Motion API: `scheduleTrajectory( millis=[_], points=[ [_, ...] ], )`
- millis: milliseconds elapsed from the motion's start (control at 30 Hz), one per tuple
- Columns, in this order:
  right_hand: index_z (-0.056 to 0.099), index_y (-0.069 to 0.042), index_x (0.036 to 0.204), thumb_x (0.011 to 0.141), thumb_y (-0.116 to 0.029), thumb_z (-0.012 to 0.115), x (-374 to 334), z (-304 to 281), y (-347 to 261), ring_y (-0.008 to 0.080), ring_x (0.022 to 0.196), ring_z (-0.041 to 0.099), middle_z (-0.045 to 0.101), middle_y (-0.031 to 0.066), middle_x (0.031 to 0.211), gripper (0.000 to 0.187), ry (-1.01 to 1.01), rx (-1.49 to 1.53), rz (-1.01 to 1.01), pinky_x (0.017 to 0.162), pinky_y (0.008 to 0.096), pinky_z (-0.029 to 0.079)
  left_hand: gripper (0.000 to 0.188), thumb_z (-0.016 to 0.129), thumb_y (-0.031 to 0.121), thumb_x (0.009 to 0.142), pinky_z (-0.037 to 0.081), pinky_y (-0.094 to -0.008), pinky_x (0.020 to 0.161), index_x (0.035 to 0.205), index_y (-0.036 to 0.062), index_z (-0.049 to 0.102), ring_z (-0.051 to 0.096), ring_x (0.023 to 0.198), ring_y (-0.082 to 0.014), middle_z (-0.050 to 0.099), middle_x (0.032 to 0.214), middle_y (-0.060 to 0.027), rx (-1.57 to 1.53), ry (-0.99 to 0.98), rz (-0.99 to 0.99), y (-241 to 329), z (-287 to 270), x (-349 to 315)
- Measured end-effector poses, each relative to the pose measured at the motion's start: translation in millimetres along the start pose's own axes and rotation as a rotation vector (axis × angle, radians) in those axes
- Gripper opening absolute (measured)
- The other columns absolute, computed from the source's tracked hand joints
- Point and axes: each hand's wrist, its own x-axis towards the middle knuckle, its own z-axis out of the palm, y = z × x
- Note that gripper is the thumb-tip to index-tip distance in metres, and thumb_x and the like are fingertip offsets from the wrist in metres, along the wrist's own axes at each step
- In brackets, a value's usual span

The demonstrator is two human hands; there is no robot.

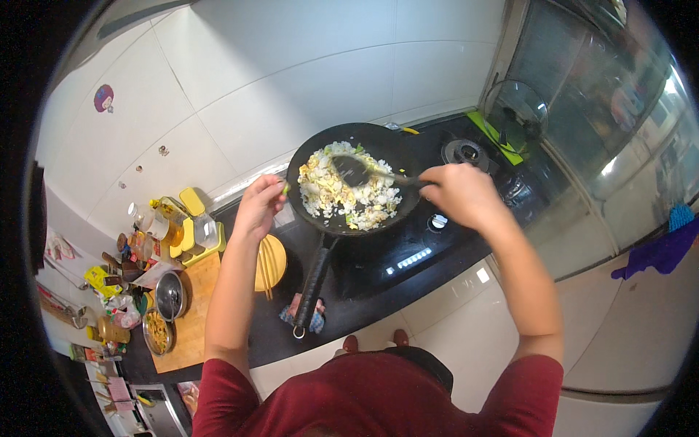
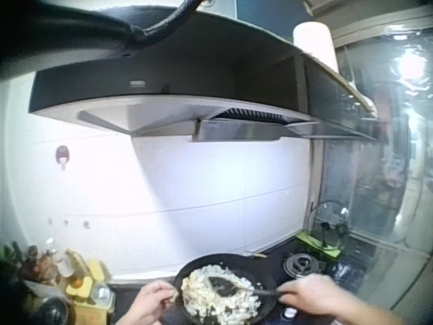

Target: The person cooks fried rice in a wok on a gas stove. They add seasoning from a yellow packet and pour a liquid from a bowl into the wok, stirring the mixture continuously with a spatula.

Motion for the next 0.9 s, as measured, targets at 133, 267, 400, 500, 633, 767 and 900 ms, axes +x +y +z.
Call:
scheduleTrajectory(
  millis=[133,267,400,500,633,767,900],
  points=[
    [0.073,-0.010,0.105,0.084,-0.027,0.066,22,-12,46,0.0355,0.096,0.067,0.071,0.0165,0.099,0.028,0.047,0.087,0.147,0.084,0.0429,0.052,0.003,0.060,0.008,0.092,0.044,-0.0191,0.055,0.091,0.0104,0.059,0.057,0.063,-0.0070,0.064,0.082,-0.0016,-0.210,0.089,-0.070,-10,-26,-52],
    [0.071,-0.001,0.103,0.084,-0.019,0.067,85,32,86,0.0208,0.061,0.066,0.069,0.0128,0.076,0.026,-0.077,0.403,0.290,0.057,0.0330,0.052,0.004,0.058,0.008,0.094,0.048,-0.0202,0.053,0.091,0.0104,0.058,0.058,0.062,-0.0083,0.066,0.082,-0.0055,-0.434,0.089,-0.191,-44,-27,-94],
    [0.069,0.001,0.107,0.088,-0.015,0.066,118,69,54,0.0083,0.044,0.049,0.060,0.0035,0.064,0.025,-0.301,0.757,0.201,0.040,0.0231,0.036,0.005,0.059,0.008,0.093,0.050,-0.0224,0.057,0.096,0.0090,0.063,0.061,0.066,-0.0104,0.067,0.084,-0.0055,-0.501,0.067,-0.265,-59,-18,-125],
    [0.069,-0.003,0.111,0.083,-0.016,0.069,118,70,39,0.0247,0.072,0.067,0.070,0.0139,0.088,0.031,-0.133,0.344,-0.207,0.064,0.0345,0.052,0.006,0.059,0.009,0.094,0.051,-0.0230,0.059,0.099,0.0085,0.063,0.062,0.068,-0.0113,0.068,0.086,-0.0070,-0.524,0.058,-0.262,-60,-26,-132],
    [0.068,-0.011,0.116,0.079,-0.018,0.071,78,21,-7,0.0330,0.102,0.065,0.069,0.0156,0.108,0.038,-0.159,-0.037,-0.335,0.089,0.0420,0.052,0.007,0.059,0.009,0.094,0.052,-0.0240,0.061,0.100,0.0075,0.062,0.064,0.070,-0.0126,0.068,0.088,-0.0080,-0.535,0.096,-0.248,-60,-32,-135],
    [0.069,-0.015,0.113,0.079,-0.017,0.071,29,-8,-28,0.0327,0.093,0.066,0.068,0.0134,0.096,0.034,-0.203,-0.237,-0.394,0.081,0.0438,0.054,0.009,0.059,0.009,0.094,0.054,-0.0245,0.063,0.101,0.0059,0.063,0.066,0.073,-0.0138,0.069,0.089,-0.0090,-0.534,0.074,-0.238,-64,-31,-129],
    [0.071,-0.015,0.110,0.077,-0.016,0.072,-13,-44,-42,0.0302,0.084,0.067,0.066,0.0113,0.088,0.032,-0.154,-0.359,-0.372,0.073,0.0407,0.055,0.010,0.059,0.008,0.094,0.054,-0.0235,0.063,0.103,0.0052,0.064,0.066,0.073,-0.0134,0.069,0.090,-0.0100,-0.492,0.095,-0.214,-64,-31,-130]
  ],
)
